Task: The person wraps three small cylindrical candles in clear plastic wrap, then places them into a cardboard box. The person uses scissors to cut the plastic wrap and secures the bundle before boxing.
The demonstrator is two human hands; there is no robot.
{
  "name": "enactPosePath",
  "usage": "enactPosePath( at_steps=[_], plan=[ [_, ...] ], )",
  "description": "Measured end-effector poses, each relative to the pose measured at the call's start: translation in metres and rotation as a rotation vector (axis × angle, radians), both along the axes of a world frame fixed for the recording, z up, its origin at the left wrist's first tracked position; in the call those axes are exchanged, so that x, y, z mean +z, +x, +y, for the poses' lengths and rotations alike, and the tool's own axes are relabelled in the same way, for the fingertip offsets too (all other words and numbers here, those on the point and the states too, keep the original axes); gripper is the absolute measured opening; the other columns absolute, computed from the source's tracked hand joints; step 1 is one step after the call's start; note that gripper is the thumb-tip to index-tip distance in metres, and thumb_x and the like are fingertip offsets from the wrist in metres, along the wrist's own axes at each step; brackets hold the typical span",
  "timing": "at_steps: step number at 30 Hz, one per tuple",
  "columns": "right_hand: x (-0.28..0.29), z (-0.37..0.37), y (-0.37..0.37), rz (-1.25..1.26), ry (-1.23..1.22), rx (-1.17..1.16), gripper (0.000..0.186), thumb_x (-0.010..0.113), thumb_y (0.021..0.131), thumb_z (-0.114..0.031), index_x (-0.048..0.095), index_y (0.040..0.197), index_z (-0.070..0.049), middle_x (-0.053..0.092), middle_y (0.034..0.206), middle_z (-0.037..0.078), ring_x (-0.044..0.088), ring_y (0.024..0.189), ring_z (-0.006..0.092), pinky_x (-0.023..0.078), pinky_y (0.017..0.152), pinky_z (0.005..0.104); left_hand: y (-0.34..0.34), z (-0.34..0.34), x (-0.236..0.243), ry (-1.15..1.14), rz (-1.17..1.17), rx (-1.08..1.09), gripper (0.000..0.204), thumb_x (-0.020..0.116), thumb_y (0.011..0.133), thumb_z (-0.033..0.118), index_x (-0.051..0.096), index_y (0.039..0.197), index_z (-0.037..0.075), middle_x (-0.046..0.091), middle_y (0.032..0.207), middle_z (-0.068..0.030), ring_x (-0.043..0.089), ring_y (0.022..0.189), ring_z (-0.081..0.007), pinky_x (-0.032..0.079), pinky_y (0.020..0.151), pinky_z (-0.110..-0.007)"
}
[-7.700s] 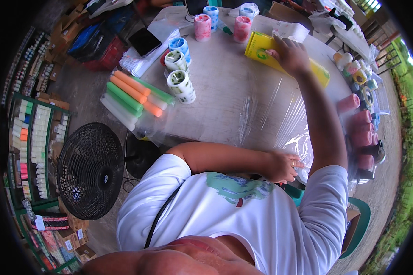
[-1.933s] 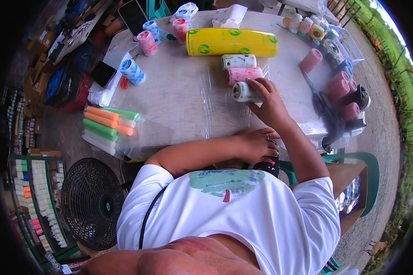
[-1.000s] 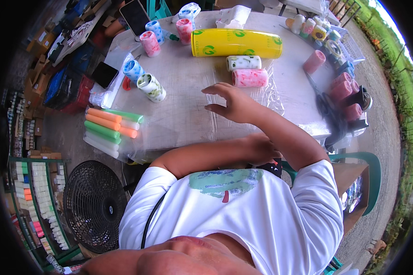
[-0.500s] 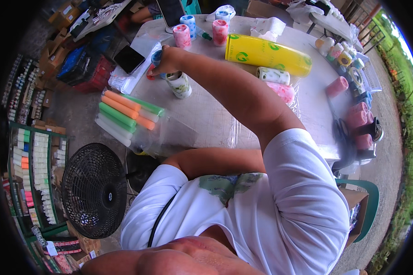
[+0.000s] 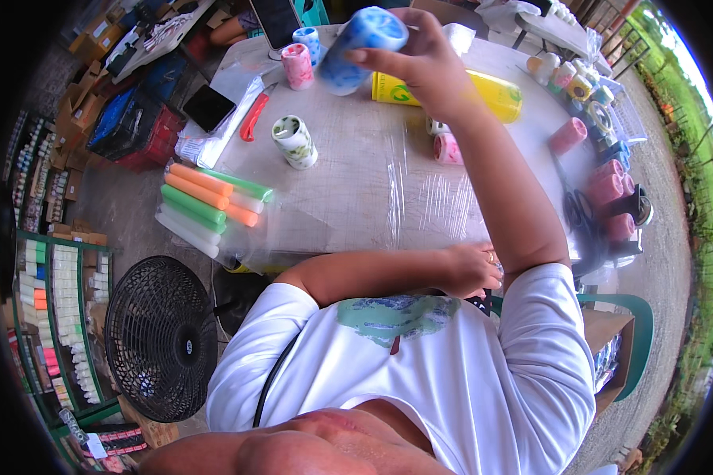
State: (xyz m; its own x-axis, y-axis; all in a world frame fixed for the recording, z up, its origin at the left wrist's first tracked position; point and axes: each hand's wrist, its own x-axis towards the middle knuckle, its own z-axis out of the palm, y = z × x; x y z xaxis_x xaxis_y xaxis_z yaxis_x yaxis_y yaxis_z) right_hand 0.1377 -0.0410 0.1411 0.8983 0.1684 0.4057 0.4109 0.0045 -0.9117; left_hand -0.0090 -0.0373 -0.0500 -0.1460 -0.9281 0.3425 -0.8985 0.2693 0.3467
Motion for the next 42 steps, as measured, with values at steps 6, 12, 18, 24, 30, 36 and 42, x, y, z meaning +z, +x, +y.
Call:
enactPosePath(
  at_steps=[6,12,18,24,30,36,42],
  plan=[
    [-0.038,-0.119,-0.103,0.079,-0.067,-0.227,0.068,0.08,0.076,-0.013,0.045,0.133,-0.003,0.057,0.118,0.012,0.058,0.109,0.0216,0.046,0.094,0.0359,-0.002,0.002,0.009,0.094,-0.13,0.025,0.029,0.064,0.081,0.033,0.066,0.104,0.014,0.06,0.121,-0.0012,0.036,0.135,-0.0264,0.02,0.114,-0.046],
    [-0.111,-0.115,-0.123,-0.384,-1.037,-0.254,0.067,0.078,0.069,-0.019,0.051,0.13,-0.011,0.056,0.124,0.009,0.052,0.115,0.0289,0.038,0.1,0.0409,-0.004,0.002,0.014,0.144,-0.162,0.047,0.033,0.061,0.083,0.032,0.063,0.112,0.015,0.057,0.127,-0.0005,0.034,0.136,-0.0256,0.02,0.115,-0.045],
    [-0.13,-0.106,-0.111,-0.418,-1.215,-0.307,0.067,0.072,0.074,-0.027,0.048,0.135,-0.017,0.05,0.133,0.006,0.044,0.123,0.0257,0.03,0.105,0.0452,-0.005,0.001,0.006,0.115,-0.12,0.055,0.032,0.06,0.082,0.03,0.063,0.11,0.014,0.057,0.124,-0.001,0.037,0.131,-0.0255,0.022,0.113,-0.044],
    [-0.132,-0.104,-0.099,-0.435,-1.285,-0.383,0.077,0.074,0.074,-0.036,0.04,0.142,-0.024,0.039,0.144,0.009,0.032,0.134,0.0318,0.024,0.108,0.0493,-0.005,0.001,0.008,0.117,-0.157,0.054,0.03,0.058,0.083,0.03,0.064,0.108,0.014,0.057,0.124,-0.0006,0.037,0.131,-0.026,0.021,0.114,-0.045],
    [-0.137,-0.127,-0.098,-0.044,-0.798,-0.418,0.123,0.09,0.055,-0.026,0.014,0.149,-0.007,0.023,0.149,0.025,0.024,0.139,0.0393,0.028,0.11,0.0439,-0.005,0.002,0.003,0.065,-0.186,0.065,0.031,0.057,0.084,0.032,0.065,0.109,0.015,0.056,0.125,0.0005,0.034,0.134,-0.0254,0.02,0.114,-0.046],
    [-0.158,-0.133,-0.103,0.139,-0.541,-0.313,0.122,0.089,0.061,-0.016,0.007,0.149,0.0,0.045,0.135,0.022,0.044,0.127,0.0271,0.034,0.106,0.0353,-0.004,0.003,0.007,0.08,-0.16,0.062,0.03,0.06,0.082,0.032,0.067,0.106,0.015,0.057,0.125,0.0016,0.032,0.135,-0.0248,0.019,0.114,-0.046],
    [-0.156,-0.133,-0.107,0.126,-0.573,-0.335,0.119,0.089,0.059,-0.027,0.014,0.147,0.003,0.047,0.133,0.025,0.042,0.125,0.0377,0.032,0.107,0.0411,-0.007,0.003,0.005,0.065,-0.17,0.063,0.031,0.063,0.08,0.032,0.067,0.105,0.014,0.058,0.123,0.0015,0.033,0.134,-0.0251,0.018,0.114,-0.046]
  ],
)
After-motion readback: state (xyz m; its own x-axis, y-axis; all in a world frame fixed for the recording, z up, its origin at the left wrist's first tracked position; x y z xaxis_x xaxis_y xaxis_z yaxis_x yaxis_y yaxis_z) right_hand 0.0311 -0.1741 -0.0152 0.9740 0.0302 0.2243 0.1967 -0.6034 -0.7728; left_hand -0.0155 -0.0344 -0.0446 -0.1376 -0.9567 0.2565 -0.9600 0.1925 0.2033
